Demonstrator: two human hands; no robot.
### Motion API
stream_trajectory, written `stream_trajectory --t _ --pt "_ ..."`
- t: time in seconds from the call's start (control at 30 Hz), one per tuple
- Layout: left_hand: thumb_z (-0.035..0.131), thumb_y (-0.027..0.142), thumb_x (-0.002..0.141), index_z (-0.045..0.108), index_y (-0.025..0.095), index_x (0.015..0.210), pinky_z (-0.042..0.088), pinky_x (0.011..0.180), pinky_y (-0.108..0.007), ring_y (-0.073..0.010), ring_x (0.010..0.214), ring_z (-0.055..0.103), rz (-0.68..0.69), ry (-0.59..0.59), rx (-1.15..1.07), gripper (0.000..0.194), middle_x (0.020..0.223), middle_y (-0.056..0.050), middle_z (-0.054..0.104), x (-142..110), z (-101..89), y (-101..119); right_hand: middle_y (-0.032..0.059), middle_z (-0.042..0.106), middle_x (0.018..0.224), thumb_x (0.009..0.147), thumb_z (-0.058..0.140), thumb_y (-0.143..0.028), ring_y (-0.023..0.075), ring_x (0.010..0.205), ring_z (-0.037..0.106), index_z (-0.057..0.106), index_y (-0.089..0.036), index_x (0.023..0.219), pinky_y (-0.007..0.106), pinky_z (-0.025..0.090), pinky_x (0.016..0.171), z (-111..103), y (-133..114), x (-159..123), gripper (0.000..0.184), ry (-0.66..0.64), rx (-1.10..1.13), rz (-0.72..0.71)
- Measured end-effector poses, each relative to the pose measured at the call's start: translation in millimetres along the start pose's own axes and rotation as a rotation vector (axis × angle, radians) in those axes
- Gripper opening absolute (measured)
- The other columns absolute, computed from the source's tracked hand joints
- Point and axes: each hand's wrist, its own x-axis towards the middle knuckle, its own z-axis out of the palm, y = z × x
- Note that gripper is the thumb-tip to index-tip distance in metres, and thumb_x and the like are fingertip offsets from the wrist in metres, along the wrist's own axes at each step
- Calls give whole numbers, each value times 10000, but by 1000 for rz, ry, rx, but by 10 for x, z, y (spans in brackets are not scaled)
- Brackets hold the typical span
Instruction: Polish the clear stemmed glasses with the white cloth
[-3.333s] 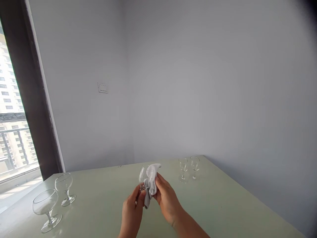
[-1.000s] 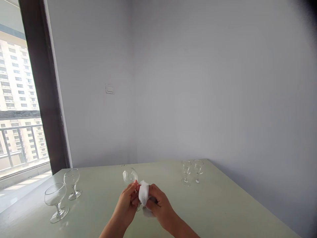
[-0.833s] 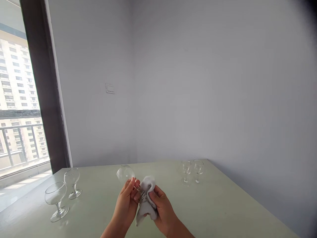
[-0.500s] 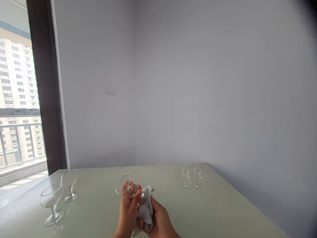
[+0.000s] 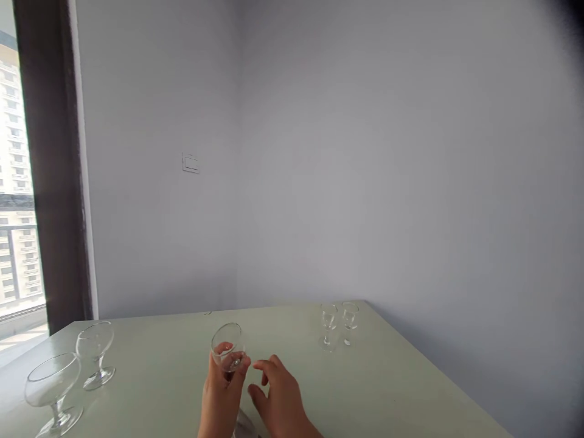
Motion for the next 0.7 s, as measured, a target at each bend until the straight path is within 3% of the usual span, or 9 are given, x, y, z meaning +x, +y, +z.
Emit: stream_trajectory --t 0.1,0.23,0.33,0.47,0.57,0.7 --pt "621 530 649 482 252 980 437 681 -344 -229 711 617 0 -46 -39 455 792 -10 656 -114 122 -25 32 619 709 736 545 -230 161 591 561 656 -195 772 251 376 538 44 -61 -14 122 10 47 14" --pt "603 477 674 495 246 1033 431 697 -343 -188 695 557 116 -87 64 440 1063 -63 625 -118 210 -244 21 662 715 788 502 -225 151 629 586 644 -199 717 226 368 560 20 53 32 161 24 27 60" --pt "555 463 698 462 235 1117 418 685 -336 -186 689 515 188 -82 192 486 1057 -69 612 -93 243 -524 34 678 721 782 490 -188 167 668 611 632 -185 726 239 375 603 -83 353 186 153 60 -34 159" --pt "447 441 740 463 244 1049 411 677 -298 -178 671 528 131 -127 298 367 901 -31 619 -78 281 -838 105 688 788 814 428 -189 224 725 630 623 -158 743 278 358 592 -219 859 455 209 115 -139 296" --pt "415 385 744 455 258 1017 401 659 -271 -167 664 533 122 -177 317 304 862 -11 612 -59 296 -931 102 683 770 804 432 -176 220 706 628 620 -165 721 274 333 556 -261 1142 592 206 121 -206 361" --pt "437 329 721 461 276 983 397 639 -252 -163 644 542 119 -204 312 269 827 -1 615 -42 294 -938 83 683 777 814 439 -179 197 719 633 625 -177 732 263 326 551 -245 1324 662 204 110 -252 401"
